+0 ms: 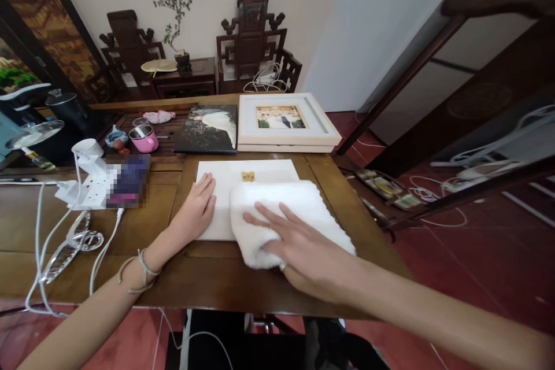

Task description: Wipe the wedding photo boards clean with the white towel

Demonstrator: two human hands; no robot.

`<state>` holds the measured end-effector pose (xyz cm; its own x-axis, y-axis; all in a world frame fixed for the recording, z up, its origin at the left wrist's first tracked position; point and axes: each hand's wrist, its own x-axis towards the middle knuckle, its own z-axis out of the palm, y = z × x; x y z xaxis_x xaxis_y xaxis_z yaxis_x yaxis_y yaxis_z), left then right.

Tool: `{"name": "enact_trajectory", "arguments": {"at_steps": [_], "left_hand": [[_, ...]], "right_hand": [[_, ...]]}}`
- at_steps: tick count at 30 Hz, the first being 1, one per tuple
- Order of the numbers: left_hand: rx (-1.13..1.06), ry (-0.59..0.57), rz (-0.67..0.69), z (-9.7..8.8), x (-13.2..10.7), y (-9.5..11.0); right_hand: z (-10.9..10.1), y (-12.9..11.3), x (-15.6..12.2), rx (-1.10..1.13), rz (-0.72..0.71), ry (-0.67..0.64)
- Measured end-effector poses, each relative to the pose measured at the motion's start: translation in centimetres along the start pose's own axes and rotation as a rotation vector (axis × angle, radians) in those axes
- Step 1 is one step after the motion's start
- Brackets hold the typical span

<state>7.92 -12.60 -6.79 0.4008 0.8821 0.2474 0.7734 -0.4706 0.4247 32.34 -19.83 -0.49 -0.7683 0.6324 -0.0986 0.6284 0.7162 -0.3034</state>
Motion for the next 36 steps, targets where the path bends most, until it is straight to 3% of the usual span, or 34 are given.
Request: {"name": "enact_trajectory", "arguments": {"at_steps": [5,8,12,17,21,25,31,36], "left_hand": [[0.003,-0.019,-0.012,-0.1,0.1,0.0],[-0.004,-0.015,-0.012,-0.2,0.0,0.0],[-0.006,-0.007,-0.012,-0.1,0.0,0.0],[0.012,-0.011,-0.011,0.1,0.0,-0.1],[0.026,-0.025,0.002,0.1,0.0,-0.2],[0.033,-0.037,0.000,0.0,0.0,-0.1],[0.016,-0.035,0.005,-0.1,0.0,-0.2],[0.018,-0.033,0.008,-0.1,0.0,-0.1]], "right_hand": [[-1.3,3.8,4.6,-0.108,0.075,0.090],[-1.3,4.5,6.6,-0.227,0.095,0.098],[-0.2,2.6,6.0,-0.255,0.068,0.074],[1.4,-2.0,2.0,-0.105,-0.017,0.012],[1.1,-3.6,0.4,-0.029,-0.068,-0.058],[-0.6,-1.7,2.5,-0.050,0.000,-0.111],[-2.7,2.5,7.8,-0.213,0.104,-0.047],[-2.3,1.3,7.5,-0.152,0.165,-0.054]]}}
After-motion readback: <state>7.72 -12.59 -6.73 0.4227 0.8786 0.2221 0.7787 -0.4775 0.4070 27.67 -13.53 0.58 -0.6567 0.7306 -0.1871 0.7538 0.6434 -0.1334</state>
